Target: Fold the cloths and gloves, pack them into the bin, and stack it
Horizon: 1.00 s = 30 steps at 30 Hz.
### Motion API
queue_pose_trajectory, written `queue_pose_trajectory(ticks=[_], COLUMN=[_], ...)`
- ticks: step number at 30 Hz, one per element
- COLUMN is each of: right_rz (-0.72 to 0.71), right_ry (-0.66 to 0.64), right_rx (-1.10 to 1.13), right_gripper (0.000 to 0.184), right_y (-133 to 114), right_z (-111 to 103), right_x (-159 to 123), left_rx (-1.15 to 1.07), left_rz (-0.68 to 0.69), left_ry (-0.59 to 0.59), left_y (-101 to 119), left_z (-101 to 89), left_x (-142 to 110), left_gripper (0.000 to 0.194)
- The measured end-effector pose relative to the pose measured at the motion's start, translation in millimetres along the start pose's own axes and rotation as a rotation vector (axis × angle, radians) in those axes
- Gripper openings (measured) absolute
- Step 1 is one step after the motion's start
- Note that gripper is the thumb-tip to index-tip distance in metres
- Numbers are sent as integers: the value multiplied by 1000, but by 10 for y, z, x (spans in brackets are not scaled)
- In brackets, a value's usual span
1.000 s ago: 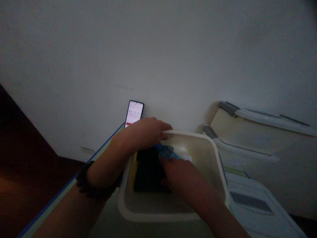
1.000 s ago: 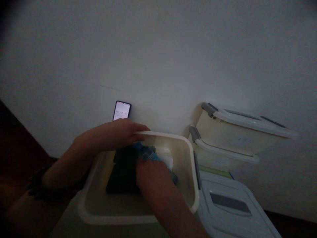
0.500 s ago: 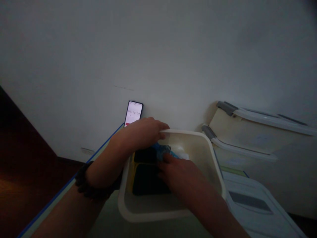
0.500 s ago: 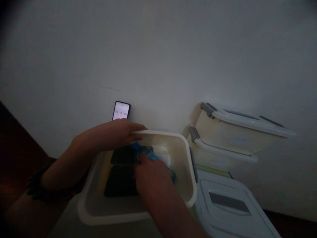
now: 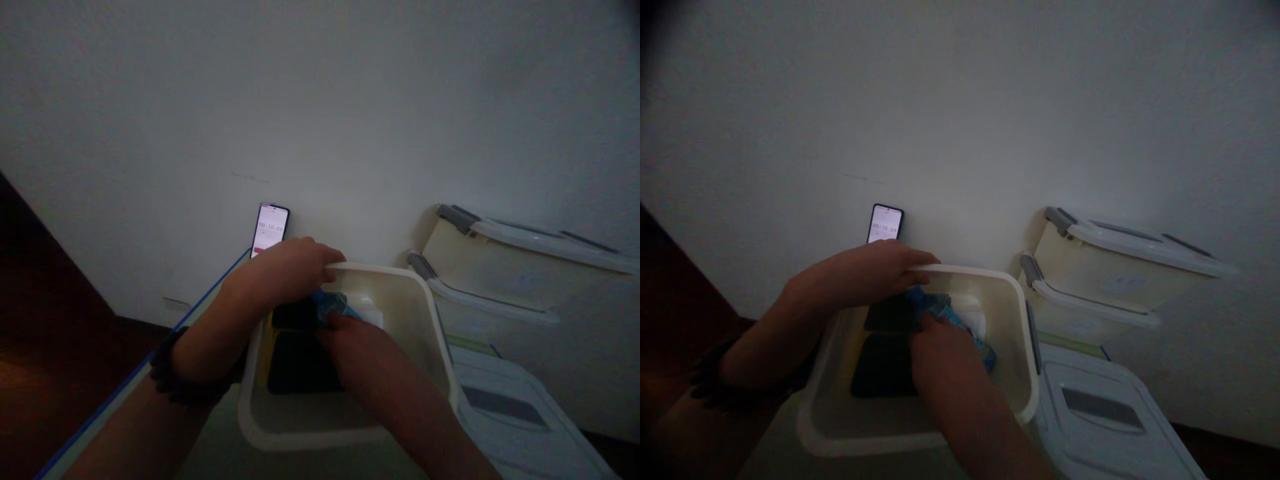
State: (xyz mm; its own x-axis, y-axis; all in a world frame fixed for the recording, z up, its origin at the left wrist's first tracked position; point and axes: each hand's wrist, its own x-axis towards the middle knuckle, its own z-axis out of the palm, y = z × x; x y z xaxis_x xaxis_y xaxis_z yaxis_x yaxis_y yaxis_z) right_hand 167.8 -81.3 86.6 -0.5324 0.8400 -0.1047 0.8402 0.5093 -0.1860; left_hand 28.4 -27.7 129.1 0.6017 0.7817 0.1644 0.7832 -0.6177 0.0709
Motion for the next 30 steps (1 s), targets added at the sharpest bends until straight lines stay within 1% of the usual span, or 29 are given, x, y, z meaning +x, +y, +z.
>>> queue_pose_trajectory(ticks=[2,6,11,16,18,21,24,27,30], right_rz=[-10,19,-1,16,5,-35,-63,-47,-80], right_ry=[17,50,41,73,88,49,30,32,0], right_rx=[-30,-66,-130,-80,-48,21,88,120,146], right_gripper=[33,34,33,28,24,18,25,28,25], right_y=[26,7,-52,-4,38,102,170,255,365], right_z=[53,118,110,85,57,-27,-118,-173,-252], right_x=[35,93,119,93,44,-55,-120,-126,-138], left_rx=[3,13,21,4,-4,-6,-9,-13,-6], left_rz=[0,-12,-16,-20,-18,-14,-18,-12,-16], left_ry=[-2,-4,-22,-21,-13,1,-8,-9,-17], left_y=[5,29,51,36,27,21,25,27,18], left_z=[-6,-26,-48,-41,-31,-22,-25,-30,-29], left_x=[-2,-7,-7,-4,-3,-3,-3,-5,-14], left_gripper=[29,28,27,27,27,28,29,29,27])
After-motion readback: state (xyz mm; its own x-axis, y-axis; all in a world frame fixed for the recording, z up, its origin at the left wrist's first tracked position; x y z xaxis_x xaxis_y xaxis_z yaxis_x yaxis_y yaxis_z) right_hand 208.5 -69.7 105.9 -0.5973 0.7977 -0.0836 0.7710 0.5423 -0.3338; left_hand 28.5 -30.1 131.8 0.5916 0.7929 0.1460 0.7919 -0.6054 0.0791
